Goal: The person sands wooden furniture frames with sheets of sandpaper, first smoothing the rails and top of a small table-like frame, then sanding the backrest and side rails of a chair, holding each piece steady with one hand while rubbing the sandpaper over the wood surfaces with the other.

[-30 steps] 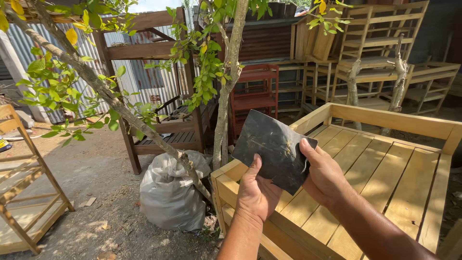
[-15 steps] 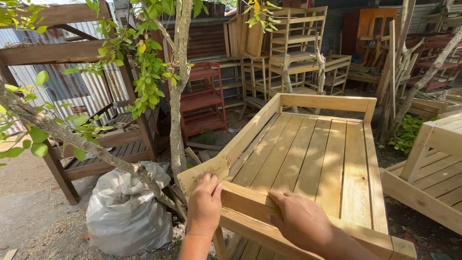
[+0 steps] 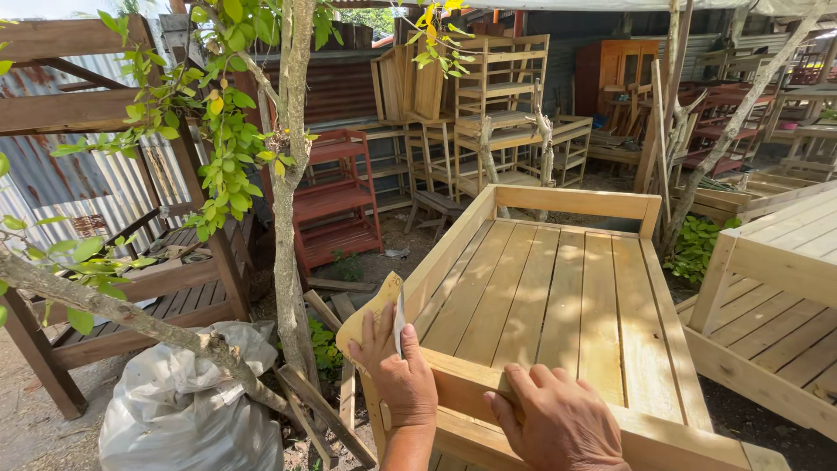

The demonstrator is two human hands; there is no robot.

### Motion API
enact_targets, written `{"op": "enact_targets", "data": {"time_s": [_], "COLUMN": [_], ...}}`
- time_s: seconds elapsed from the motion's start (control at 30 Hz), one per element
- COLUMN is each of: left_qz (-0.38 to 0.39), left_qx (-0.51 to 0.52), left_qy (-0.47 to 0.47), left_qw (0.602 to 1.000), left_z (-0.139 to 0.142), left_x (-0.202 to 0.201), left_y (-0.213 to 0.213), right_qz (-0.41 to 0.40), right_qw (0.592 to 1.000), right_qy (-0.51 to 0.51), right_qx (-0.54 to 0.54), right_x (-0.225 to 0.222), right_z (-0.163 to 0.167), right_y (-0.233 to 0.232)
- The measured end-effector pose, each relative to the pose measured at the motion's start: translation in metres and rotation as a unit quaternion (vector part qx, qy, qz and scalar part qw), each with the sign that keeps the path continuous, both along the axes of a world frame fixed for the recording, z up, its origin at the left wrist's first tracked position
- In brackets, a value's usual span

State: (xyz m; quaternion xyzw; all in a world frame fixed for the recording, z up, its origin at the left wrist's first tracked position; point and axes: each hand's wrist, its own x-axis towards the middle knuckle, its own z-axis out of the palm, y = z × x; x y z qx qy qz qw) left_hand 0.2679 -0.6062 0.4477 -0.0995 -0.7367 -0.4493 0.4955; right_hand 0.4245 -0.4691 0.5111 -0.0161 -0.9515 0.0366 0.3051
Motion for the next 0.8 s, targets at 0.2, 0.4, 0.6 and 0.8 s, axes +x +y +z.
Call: {"op": "enact_targets", "data": {"time_s": [0.2, 0.4, 0.6, 0.8], "left_qz": [-0.125, -0.009, -0.068, -0.027], "left_qx": [-0.059, 0.022, 0.153, 0.195], "left_qy": [0.065, 0.062, 0.060, 0.072], "left_qw": [0.988, 0.998, 0.984, 0.978], "left_z": [0.019, 0.050, -0.013, 0.006], "left_x": [0.001, -0.090, -0.087, -0.135], "left_y": [0.050, 0.071, 0.090, 0.129], "right_qz": [-0.034, -0.065, -0.031, -0.035], "right_qw": [0.998, 0.997, 0.993, 0.997], "right_qy": [0.045, 0.036, 0.095, 0.052], "right_qx": [0.012, 0.017, 0.056, 0.041], "right_x": [-0.028, -0.070, -0.110, -0.134], "right_z": [0.027, 0.050, 0.072, 0.092], "right_y": [0.047, 0.085, 0.123, 0.157]}}
